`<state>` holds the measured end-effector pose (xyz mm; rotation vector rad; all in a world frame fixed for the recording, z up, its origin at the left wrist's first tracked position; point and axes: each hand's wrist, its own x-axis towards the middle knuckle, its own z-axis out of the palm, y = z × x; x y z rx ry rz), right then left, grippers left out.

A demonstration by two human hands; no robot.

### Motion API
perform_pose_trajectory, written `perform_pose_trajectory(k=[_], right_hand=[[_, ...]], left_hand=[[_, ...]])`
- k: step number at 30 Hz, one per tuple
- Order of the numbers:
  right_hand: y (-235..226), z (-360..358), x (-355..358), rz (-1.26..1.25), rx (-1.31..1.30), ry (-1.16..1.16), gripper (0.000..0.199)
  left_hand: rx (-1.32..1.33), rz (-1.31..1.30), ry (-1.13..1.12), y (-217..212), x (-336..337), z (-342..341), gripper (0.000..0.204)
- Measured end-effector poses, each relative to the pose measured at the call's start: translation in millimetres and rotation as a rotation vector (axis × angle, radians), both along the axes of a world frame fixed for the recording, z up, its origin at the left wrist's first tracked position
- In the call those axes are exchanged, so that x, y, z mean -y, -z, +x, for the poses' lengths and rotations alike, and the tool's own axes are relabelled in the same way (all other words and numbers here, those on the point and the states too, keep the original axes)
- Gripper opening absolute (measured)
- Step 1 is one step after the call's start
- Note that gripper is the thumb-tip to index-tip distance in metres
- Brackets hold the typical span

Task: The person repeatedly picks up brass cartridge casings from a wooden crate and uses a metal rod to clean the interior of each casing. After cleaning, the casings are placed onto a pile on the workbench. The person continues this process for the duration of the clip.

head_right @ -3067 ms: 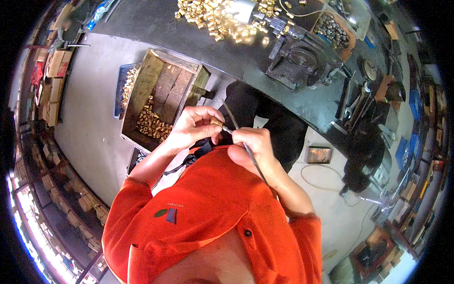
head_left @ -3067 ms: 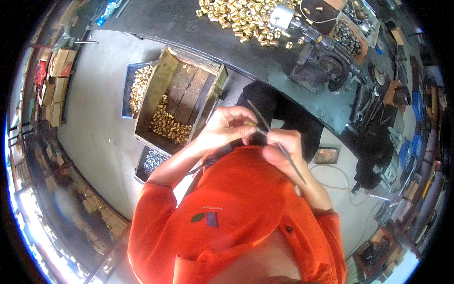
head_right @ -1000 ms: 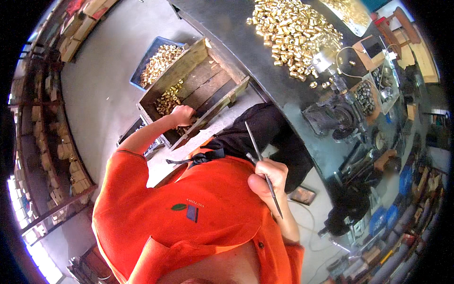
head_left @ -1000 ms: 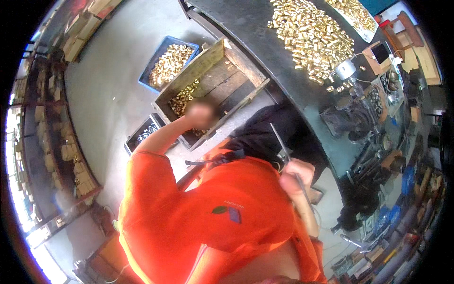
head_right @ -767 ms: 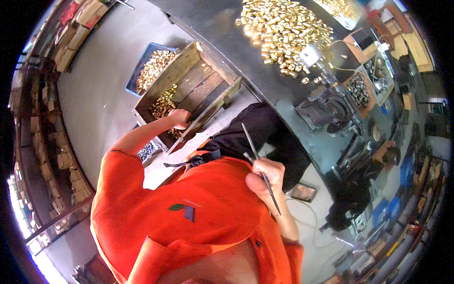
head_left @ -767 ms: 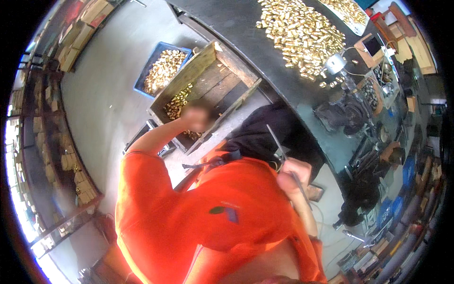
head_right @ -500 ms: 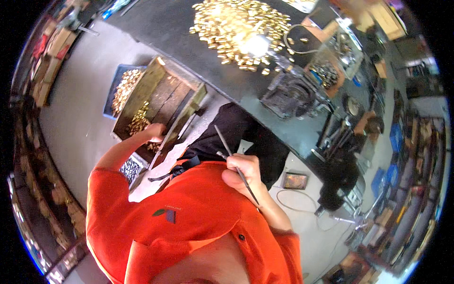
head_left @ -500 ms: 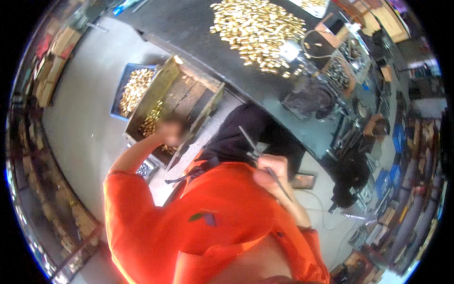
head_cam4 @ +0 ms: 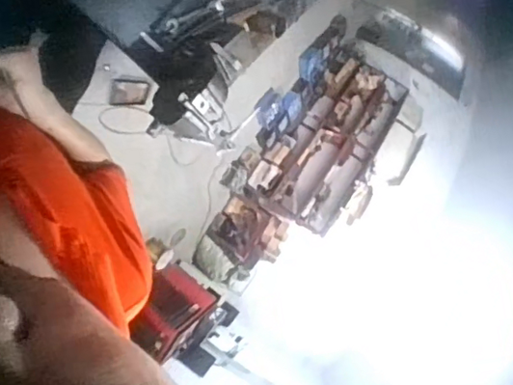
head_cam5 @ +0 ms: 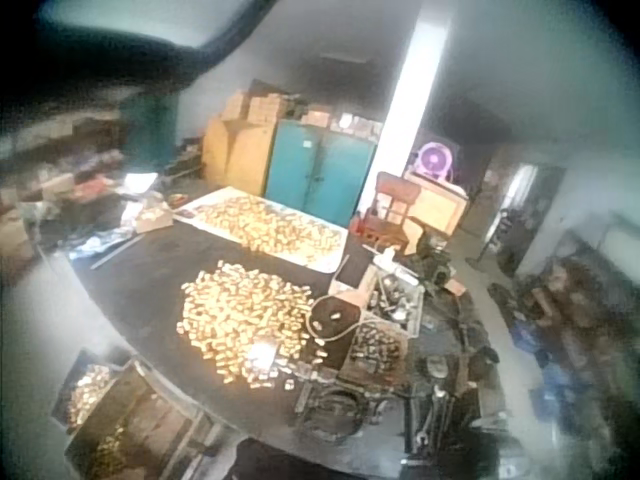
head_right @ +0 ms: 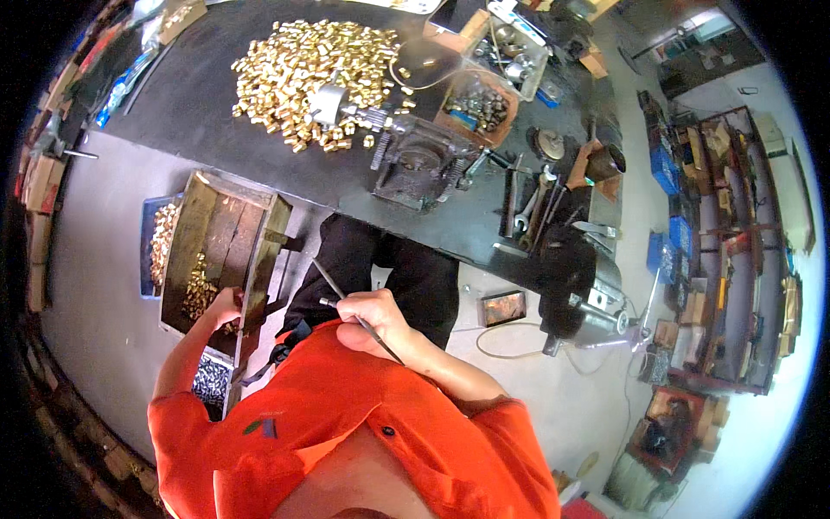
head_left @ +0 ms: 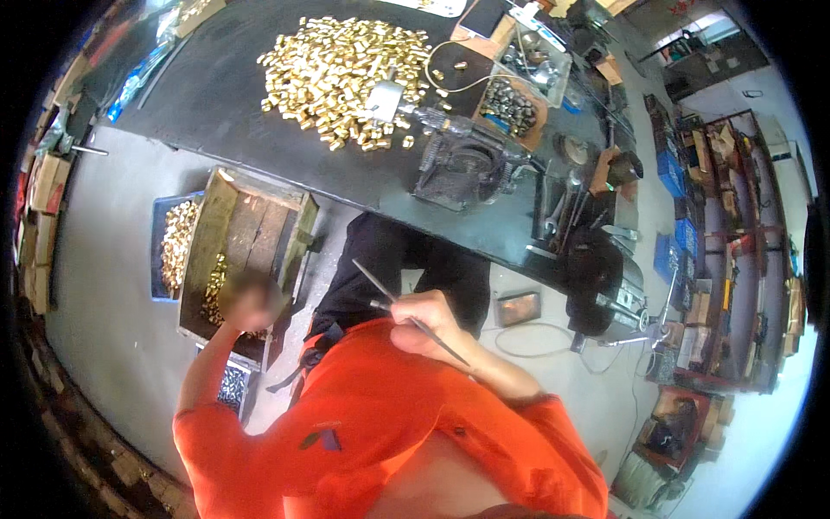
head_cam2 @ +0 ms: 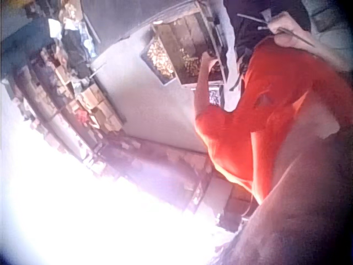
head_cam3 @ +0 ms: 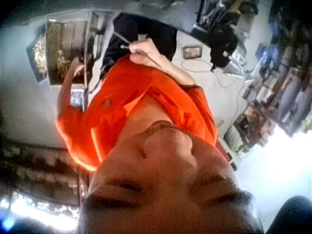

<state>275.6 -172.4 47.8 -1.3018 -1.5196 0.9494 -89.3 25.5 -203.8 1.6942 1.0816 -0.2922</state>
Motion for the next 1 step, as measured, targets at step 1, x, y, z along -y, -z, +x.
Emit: perform_pose_trajectory(k=[1], right_hand=[[0.1, 1.0, -0.7, 0.023, -0.007, -0.006, 0.028]], left_hand=[[0.062, -0.058, -0.059, -4.5, 2.3, -0.2, 0.023]])
